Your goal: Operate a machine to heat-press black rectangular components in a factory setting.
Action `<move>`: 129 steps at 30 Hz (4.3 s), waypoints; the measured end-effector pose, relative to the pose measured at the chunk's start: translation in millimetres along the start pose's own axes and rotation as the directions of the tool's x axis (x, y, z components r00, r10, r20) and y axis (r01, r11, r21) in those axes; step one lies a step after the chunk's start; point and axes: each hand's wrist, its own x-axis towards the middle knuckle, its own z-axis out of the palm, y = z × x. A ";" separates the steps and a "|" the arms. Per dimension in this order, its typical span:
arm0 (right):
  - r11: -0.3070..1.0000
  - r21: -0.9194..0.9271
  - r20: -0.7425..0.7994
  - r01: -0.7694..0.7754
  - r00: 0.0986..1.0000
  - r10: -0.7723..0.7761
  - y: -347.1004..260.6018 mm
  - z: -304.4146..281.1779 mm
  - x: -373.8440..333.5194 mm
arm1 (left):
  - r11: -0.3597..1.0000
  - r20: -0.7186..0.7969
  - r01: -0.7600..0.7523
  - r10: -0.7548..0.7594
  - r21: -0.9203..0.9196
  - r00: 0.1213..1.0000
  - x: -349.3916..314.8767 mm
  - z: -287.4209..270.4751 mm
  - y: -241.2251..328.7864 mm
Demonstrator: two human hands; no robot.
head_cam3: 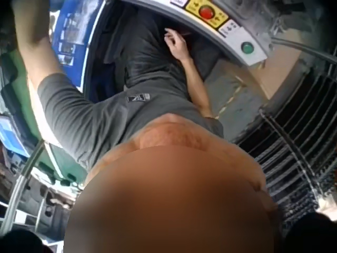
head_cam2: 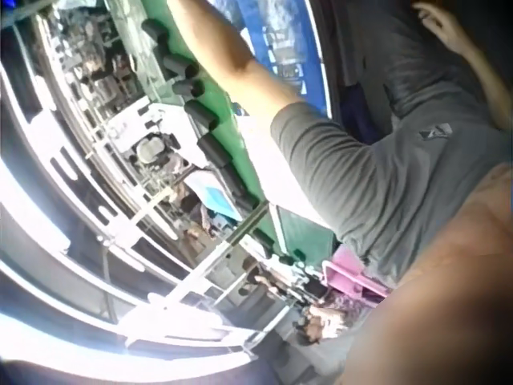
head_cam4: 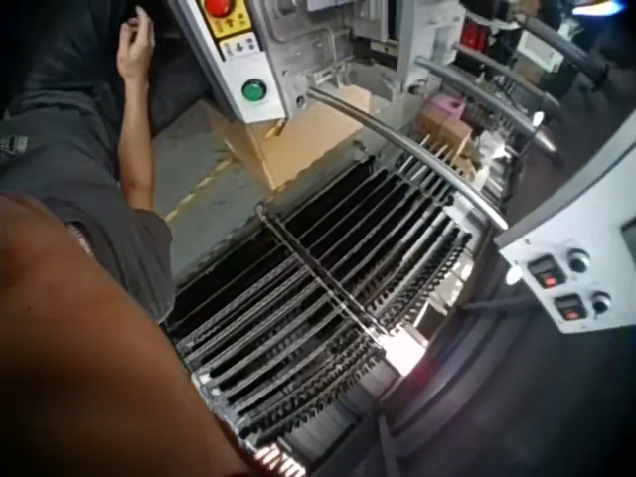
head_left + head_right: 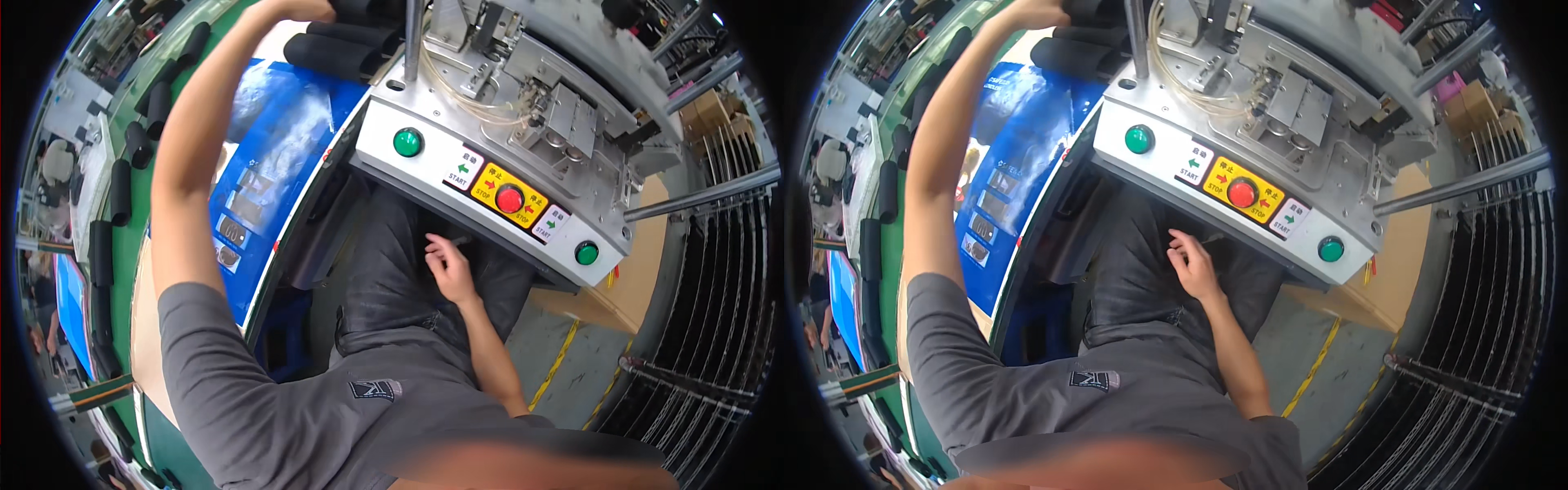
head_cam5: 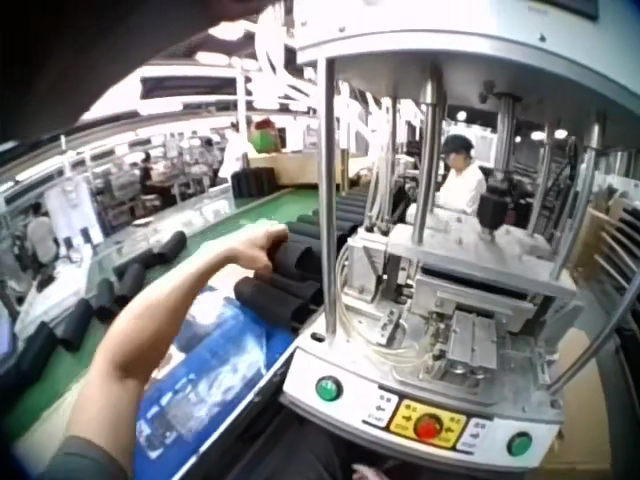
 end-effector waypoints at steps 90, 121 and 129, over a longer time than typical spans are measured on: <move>0.569 0.727 -0.432 0.384 0.900 -0.056 -124.8 -163.7 -74.2 | 0.895 -0.848 -0.427 0.123 -0.130 0.516 84.6 -306.7 263.5; 0.216 -0.976 0.032 0.028 0.999 0.017 -283.7 -300.4 287.3 | 0.499 -0.804 -0.826 0.360 -0.262 0.473 -41.0 19.8 399.4; 0.287 -0.958 0.004 -0.020 0.997 0.082 -292.7 -287.5 294.0 | 0.482 -0.788 -0.819 0.350 -0.313 0.507 -45.7 18.2 402.2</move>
